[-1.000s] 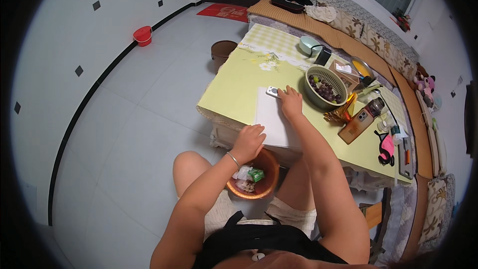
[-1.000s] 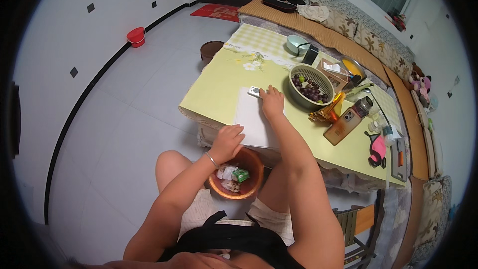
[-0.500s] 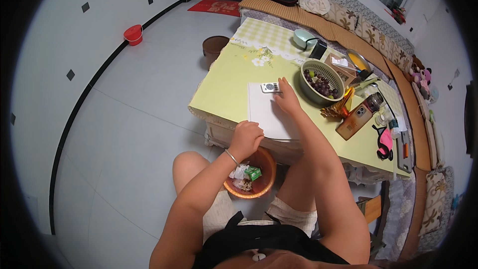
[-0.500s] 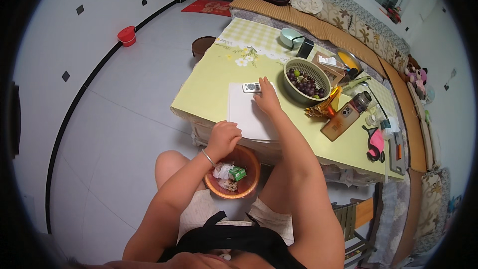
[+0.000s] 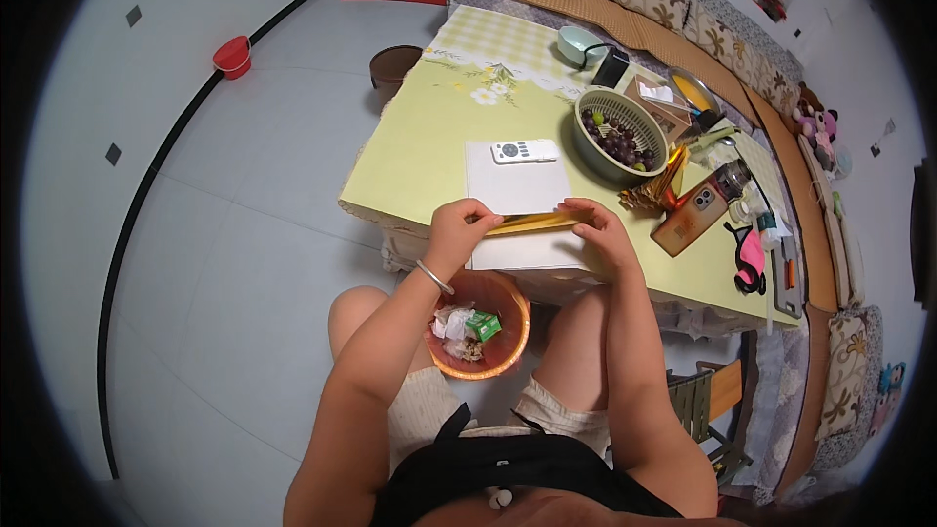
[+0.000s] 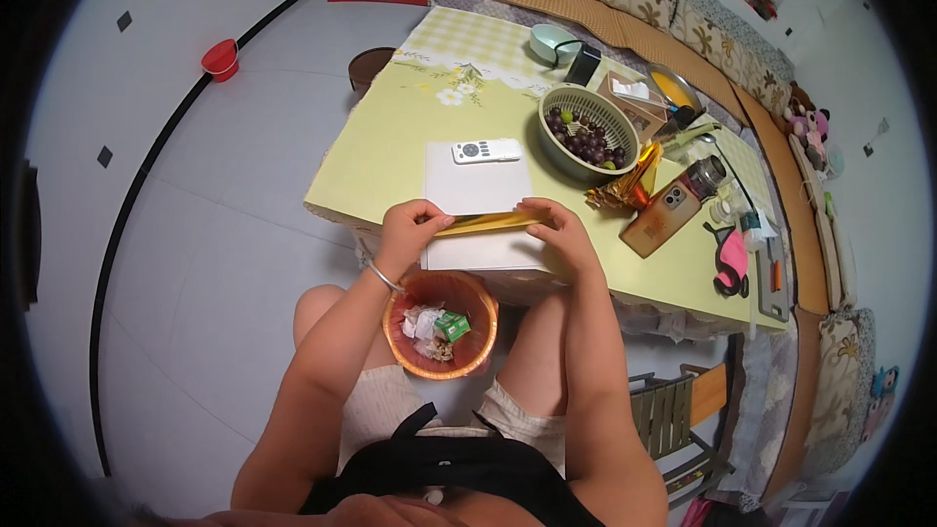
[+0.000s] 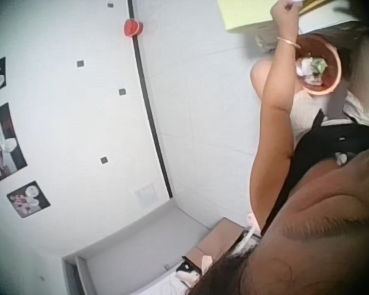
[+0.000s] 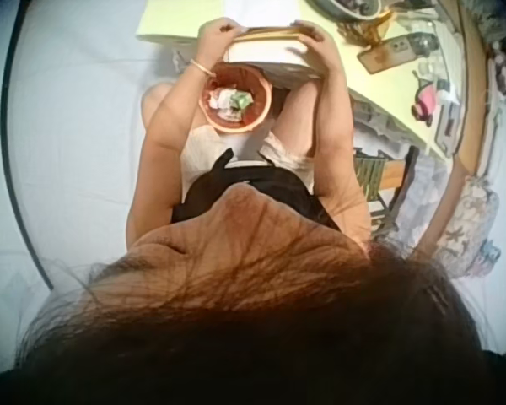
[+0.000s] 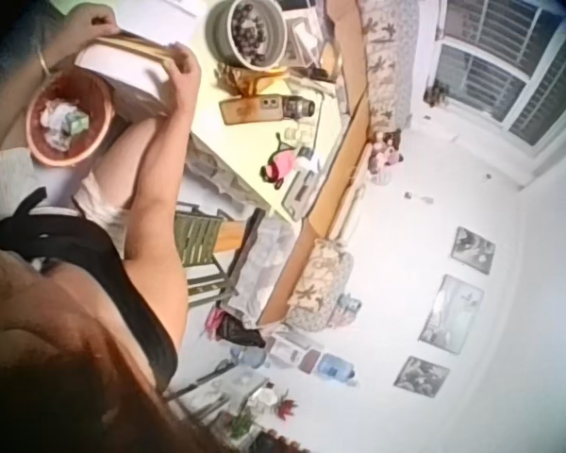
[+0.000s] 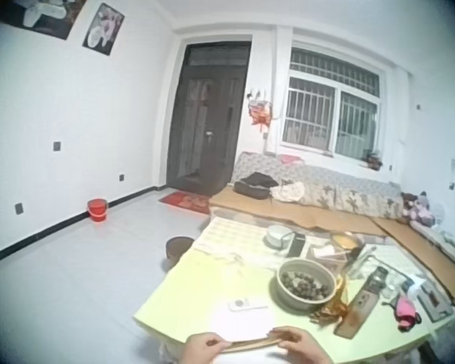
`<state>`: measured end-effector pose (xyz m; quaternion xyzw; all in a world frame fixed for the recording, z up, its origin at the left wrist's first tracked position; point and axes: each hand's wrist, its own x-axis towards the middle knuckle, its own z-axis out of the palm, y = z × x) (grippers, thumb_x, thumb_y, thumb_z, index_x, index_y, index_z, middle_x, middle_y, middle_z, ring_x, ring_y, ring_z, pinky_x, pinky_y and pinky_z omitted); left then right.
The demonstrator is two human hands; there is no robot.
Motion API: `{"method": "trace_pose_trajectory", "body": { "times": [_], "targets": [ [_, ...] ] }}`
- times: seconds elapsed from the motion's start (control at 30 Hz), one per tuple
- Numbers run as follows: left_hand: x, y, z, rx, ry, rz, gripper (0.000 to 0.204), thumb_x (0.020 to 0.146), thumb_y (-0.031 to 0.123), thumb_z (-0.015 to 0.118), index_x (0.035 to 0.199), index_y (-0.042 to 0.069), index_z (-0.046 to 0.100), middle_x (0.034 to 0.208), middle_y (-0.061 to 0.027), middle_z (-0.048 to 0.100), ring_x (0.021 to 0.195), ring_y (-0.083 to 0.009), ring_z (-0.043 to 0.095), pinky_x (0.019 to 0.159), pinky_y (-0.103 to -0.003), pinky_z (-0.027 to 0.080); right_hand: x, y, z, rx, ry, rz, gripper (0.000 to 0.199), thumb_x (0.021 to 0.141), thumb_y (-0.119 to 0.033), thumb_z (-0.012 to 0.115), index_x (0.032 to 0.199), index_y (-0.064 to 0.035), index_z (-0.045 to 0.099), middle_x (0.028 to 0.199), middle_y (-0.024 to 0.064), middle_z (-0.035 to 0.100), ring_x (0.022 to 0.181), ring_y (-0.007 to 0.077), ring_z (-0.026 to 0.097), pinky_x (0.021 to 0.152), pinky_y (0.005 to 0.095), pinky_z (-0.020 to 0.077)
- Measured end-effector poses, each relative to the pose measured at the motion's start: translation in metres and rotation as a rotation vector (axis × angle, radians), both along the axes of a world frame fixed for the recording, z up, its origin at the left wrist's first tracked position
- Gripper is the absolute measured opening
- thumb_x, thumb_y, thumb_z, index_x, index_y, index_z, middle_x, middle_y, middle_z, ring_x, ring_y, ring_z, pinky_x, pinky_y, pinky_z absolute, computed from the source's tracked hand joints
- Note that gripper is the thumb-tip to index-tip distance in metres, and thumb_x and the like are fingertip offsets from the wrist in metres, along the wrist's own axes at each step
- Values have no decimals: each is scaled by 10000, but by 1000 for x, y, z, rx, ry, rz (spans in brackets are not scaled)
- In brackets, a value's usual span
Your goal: The person sits on the floor and folds a sheet of gold foil paper into a triangular shape using a white paper as a guide. They repeatedly fold and unfold the foil, adjusting the creases, and place the finished folded piece into a small bowl.
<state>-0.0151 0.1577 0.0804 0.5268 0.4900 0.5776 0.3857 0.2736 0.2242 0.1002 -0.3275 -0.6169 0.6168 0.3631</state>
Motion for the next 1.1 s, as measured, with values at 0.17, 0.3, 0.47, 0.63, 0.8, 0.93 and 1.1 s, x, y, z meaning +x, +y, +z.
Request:
{"method": "trace_pose_trajectory", "body": {
  "times": [0.17,0.3,0.47,0.63,0.8,0.93,1.1],
  "targets": [
    [1,11,5,-43,-58,32,143,795,102,795,843,5,701,724,-30,668,672,-72,591,621,-236,473,-2,12,-17,66,-170,-256,177,895,-100,707,1037,4,695,916,5,682,835,79,589,774,233,472],
    [1,16,2,-52,-174,-9,233,802,80,786,987,-11,677,808,-49,691,720,-83,624,676,-244,506,-10,20,-23,118,-255,-397,136,893,-135,720,890,1,709,732,-47,614,654,39,475,585,209,375],
    [0,15,-3,35,185,124,297,795,92,768,1050,-20,662,804,-72,688,747,-193,647,697,-330,516,-15,29,-32,147,-246,-468,144,887,-141,726,863,-1,703,698,-48,604,619,34,456,554,213,359],
    [3,21,-8,103,577,352,406,763,115,752,1133,-9,640,734,-80,635,804,-294,605,741,-426,477,-24,34,-42,214,-225,-598,145,850,-152,746,857,-15,701,700,1,626,627,85,522,589,252,426],
    [8,22,-5,86,678,409,425,753,115,757,1149,7,644,725,-69,637,812,-282,591,764,-426,470,-32,33,-35,397,-571,-727,166,803,-206,766,841,-57,703,715,72,636,728,217,593,677,347,487],
    [7,24,-8,91,653,414,416,745,96,761,1139,8,661,718,-71,636,793,-283,586,747,-427,475,-41,26,-16,431,-699,-729,188,797,-224,767,806,-48,700,731,81,645,790,238,598,722,369,494],
    [5,26,-9,47,541,400,459,733,56,778,1171,-6,658,730,-72,640,747,-240,596,712,-376,495,-33,31,-27,407,-574,-742,161,808,-203,756,825,-45,733,727,81,659,789,221,605,728,345,493]
  ]
}}
